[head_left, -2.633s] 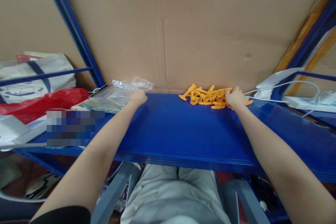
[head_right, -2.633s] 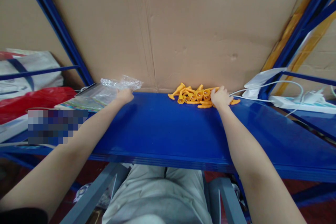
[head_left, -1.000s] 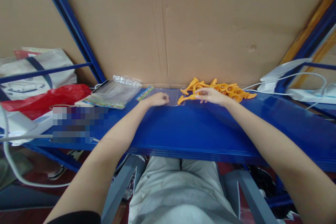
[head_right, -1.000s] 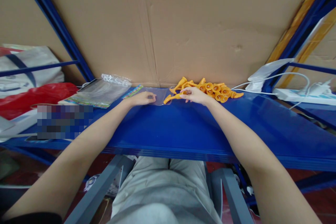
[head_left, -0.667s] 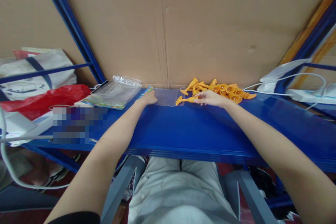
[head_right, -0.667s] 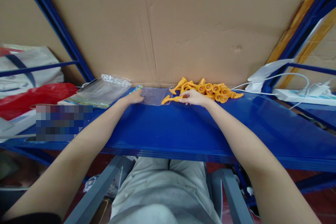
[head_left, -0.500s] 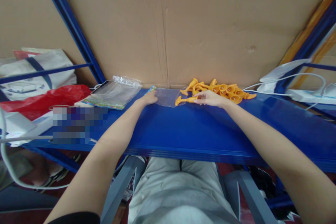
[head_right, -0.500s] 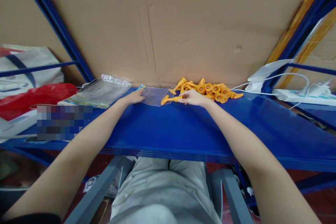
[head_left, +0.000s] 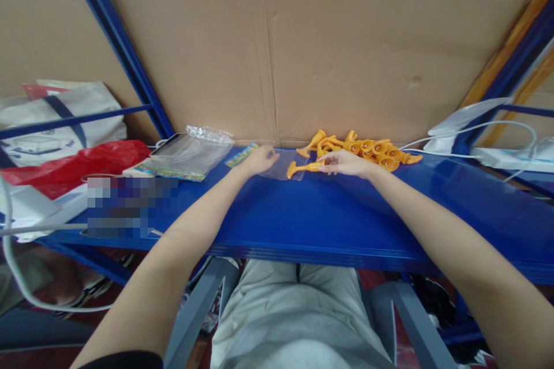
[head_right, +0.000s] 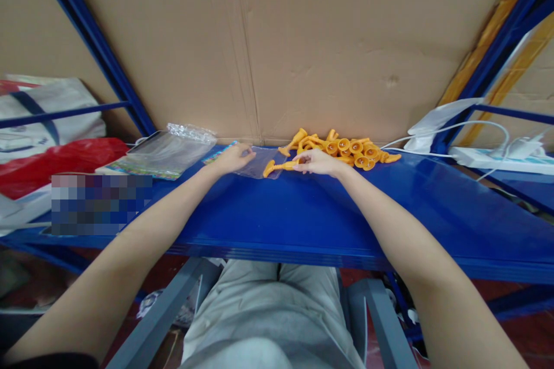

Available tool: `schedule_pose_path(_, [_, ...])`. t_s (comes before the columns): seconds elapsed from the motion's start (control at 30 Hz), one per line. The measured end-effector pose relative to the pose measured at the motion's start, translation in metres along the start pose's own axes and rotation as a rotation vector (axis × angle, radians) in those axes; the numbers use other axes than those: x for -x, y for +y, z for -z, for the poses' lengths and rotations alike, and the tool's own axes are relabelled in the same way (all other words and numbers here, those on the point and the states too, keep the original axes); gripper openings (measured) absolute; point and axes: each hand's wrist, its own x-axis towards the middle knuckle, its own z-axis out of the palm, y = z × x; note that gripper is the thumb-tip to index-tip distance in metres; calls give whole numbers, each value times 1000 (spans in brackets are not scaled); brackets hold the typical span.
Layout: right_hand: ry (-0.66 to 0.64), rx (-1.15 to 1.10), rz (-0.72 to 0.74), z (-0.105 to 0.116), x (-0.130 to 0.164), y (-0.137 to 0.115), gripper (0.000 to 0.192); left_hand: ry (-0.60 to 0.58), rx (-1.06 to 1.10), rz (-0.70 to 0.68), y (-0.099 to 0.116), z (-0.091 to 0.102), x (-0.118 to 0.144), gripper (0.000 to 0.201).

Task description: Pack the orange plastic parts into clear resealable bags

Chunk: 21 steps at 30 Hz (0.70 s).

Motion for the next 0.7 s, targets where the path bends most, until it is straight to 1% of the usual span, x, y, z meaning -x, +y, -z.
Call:
schedule_pose_path(0.03, [-2,-7,3,-1,0,1,45,9,16,-37,7,-1,1,34])
schedule_pose_path(0.1, [-7,-16,3,-2,-1,1,46,-9,29,-98,22,-4,5,35])
schedule_pose_path(0.17, [-13,-19,-10,-3,-2,2,46,-49,26,-109,34,-7,9,34])
schedule_pose_path(0.27, [-16,-27,-24,-4,-2,1,47,-106,-5,-90,46,-9,14,23])
schedule_pose_path(0.33, [-17,-36,-23,-4,-2,0,48,-117,-14,-81,49,-9,16,17])
schedule_pose_path(0.4, [-17,-44,-21,-4,-2,0,46,-106,-26,-65,51,-7,18,16])
schedule_pose_path(0.5, [-14,-50,-23,-5,-2,0,44,-89,-85,-16,54,-5,20,22])
schedule_pose_path(0.6, [-11,-48,-23,-5,-3,1,45,-124,-130,22,55,-4,21,28])
schedule_pose_path(0.7, [-14,-48,-16,-5,-3,1,44,-125,-117,-8,55,-4,21,23])
